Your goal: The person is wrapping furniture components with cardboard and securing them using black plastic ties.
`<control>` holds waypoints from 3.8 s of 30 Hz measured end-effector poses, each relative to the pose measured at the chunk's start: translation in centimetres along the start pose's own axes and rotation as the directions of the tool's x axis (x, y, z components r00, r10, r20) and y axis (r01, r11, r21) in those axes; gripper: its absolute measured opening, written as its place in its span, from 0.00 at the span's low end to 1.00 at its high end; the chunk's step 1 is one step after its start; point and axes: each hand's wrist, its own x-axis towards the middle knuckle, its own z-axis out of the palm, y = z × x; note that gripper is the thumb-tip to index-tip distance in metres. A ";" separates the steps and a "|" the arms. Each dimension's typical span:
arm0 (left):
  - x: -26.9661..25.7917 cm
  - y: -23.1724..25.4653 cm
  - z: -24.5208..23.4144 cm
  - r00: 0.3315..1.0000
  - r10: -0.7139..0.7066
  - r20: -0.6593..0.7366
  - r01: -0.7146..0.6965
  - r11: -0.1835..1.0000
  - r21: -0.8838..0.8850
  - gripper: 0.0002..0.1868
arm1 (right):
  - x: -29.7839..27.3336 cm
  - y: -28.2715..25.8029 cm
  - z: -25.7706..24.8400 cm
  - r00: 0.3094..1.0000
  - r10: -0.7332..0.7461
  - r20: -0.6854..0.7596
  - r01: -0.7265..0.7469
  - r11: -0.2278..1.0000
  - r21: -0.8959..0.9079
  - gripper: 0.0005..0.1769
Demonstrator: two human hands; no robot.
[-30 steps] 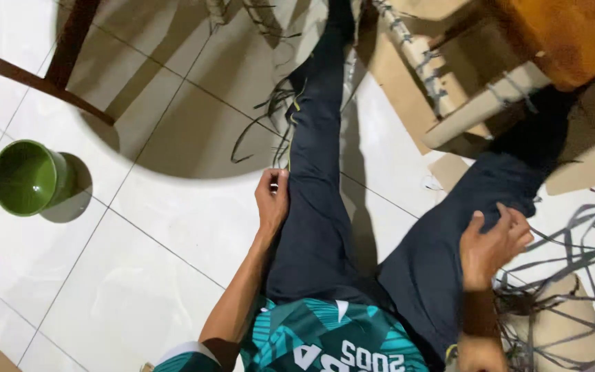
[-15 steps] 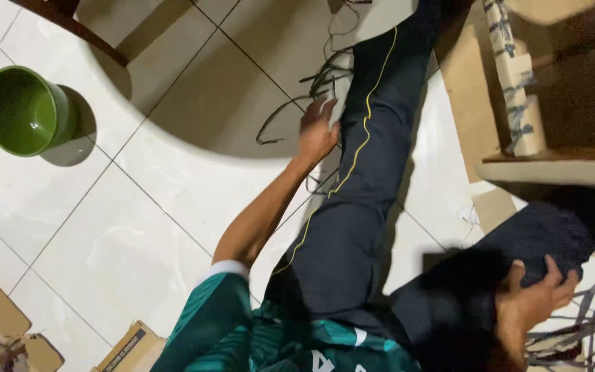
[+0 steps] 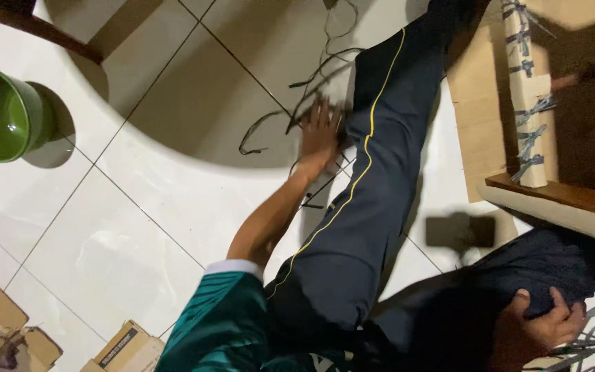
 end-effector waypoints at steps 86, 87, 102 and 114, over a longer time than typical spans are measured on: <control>-1.8 28.5 -18.6 0.841 0.532 -0.098 -0.437 0.563 -0.701 0.23 | 17.1 -1.3 15.2 0.964 0.253 0.085 -0.249 0.739 0.626 0.22; 0.1 30.0 -19.2 0.782 0.595 -0.183 -0.557 0.536 -0.634 0.29 | 18.4 -3.2 11.1 0.990 0.103 0.092 -0.138 0.767 0.626 0.10; 5.6 33.6 -14.0 0.814 0.581 -0.003 -0.470 0.655 -0.592 0.11 | 21.7 -6.8 3.7 0.889 -0.456 0.054 0.434 0.873 0.223 0.17; -0.8 32.9 -16.2 0.854 0.516 -0.068 -0.479 0.727 -0.493 0.07 | 12.2 -12.2 -5.0 0.963 -0.134 -0.232 0.234 0.843 0.484 0.03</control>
